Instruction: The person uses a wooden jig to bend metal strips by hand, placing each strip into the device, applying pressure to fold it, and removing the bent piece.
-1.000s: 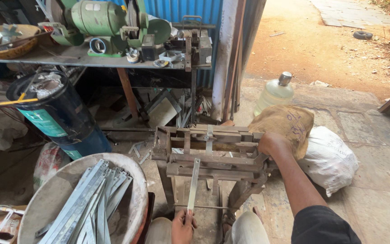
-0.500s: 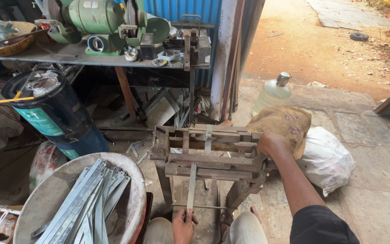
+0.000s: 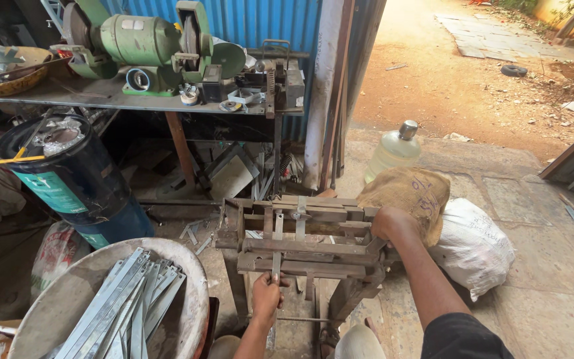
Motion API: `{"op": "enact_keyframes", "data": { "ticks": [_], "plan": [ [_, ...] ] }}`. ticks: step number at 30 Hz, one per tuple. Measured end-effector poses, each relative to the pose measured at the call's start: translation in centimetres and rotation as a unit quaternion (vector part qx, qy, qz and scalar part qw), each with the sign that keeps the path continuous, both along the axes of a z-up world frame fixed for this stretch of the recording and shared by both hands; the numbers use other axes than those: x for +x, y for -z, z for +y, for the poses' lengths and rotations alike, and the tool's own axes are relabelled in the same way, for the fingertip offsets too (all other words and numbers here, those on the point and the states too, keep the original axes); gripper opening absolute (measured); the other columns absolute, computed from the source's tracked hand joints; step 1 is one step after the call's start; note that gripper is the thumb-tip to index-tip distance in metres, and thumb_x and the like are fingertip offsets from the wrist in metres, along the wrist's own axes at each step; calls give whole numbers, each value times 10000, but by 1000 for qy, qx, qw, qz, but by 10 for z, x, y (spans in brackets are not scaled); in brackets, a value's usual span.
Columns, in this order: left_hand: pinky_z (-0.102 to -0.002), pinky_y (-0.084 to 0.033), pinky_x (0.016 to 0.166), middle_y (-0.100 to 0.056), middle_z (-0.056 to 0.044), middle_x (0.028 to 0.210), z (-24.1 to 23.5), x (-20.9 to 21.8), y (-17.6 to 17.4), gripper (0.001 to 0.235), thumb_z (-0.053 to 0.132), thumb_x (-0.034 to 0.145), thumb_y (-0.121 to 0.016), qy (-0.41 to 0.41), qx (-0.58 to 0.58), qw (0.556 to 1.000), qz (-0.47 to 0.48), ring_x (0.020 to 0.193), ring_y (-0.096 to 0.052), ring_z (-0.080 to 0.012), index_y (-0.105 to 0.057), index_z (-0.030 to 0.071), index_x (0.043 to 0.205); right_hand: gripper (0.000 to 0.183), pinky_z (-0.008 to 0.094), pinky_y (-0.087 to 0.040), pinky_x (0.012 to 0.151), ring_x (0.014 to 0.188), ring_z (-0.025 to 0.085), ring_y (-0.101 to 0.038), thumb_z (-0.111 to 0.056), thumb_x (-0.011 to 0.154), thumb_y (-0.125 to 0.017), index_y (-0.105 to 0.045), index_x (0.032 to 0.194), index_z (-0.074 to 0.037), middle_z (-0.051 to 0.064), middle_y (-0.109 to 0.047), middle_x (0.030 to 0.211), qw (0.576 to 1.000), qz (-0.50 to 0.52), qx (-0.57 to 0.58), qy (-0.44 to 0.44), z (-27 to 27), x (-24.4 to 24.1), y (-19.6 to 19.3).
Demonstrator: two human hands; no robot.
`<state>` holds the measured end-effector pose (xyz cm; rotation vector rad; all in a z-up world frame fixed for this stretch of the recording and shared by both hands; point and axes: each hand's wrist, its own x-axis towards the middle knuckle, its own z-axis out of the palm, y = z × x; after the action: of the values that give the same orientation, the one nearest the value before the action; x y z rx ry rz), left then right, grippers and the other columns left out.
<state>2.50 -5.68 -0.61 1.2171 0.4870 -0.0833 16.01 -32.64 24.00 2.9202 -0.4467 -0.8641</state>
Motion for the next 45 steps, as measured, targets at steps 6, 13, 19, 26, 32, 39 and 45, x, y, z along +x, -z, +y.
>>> {"op": "enact_keyframes", "data": {
  "ticks": [6,13,19,26,32,39,45],
  "plan": [
    [-304,-459,453,-793,-106,896,3,0,-6,332,273,1070,-487,4,8,1000,-9,482,-537,-127,-664,-4,1022,295,359,-600,782,770,180,-772,-206,965,-528,-791,1041,-96,67,-806,864,999,-26,1,21,1,-6,0],
    [-305,-482,462,-809,-112,871,1,5,-13,302,249,1046,-527,-14,40,999,20,493,-578,-136,-690,1,991,312,358,-598,755,760,175,-772,-204,961,-520,-802,1046,-99,60,-805,855,1000,-19,-1,9,3,-6,-2],
    [-291,-442,436,-809,-119,867,1,5,-8,292,236,1043,-532,-16,33,999,2,470,-560,-125,-684,-6,983,300,364,-597,778,787,183,-779,-202,949,-532,-797,1044,-99,66,-813,878,1000,-24,-4,12,4,-8,-7],
    [-287,-431,430,-813,-117,879,0,4,-8,300,241,1044,-536,-22,30,999,-1,460,-552,-126,-683,-12,981,290,361,-607,796,825,193,-794,-181,935,-558,-808,1044,-81,77,-819,890,999,-41,8,23,5,-11,-9],
    [-291,-433,442,-811,-120,888,1,2,-18,295,236,1044,-535,-21,35,999,6,467,-557,-129,-682,-12,985,293,380,-592,856,946,221,-789,-186,947,-551,-800,1058,-81,96,-829,974,998,-55,10,1,3,-14,-7],
    [-308,-446,483,-808,-127,901,1,0,-20,290,244,1037,-557,-22,25,999,26,510,-558,-135,-688,-9,979,291,437,-621,834,982,344,-756,-341,915,-639,-756,1030,-101,179,-748,1075,950,-310,12,-39,-8,-89,38],
    [-334,-543,644,-803,-135,956,21,6,-13,459,374,1080,-497,34,48,997,41,638,-705,-216,-704,-36,1077,323,469,-589,515,647,356,-743,-391,1027,-479,-574,1203,-137,154,-710,768,897,-438,61,11,9,-199,137]
  ]
}}
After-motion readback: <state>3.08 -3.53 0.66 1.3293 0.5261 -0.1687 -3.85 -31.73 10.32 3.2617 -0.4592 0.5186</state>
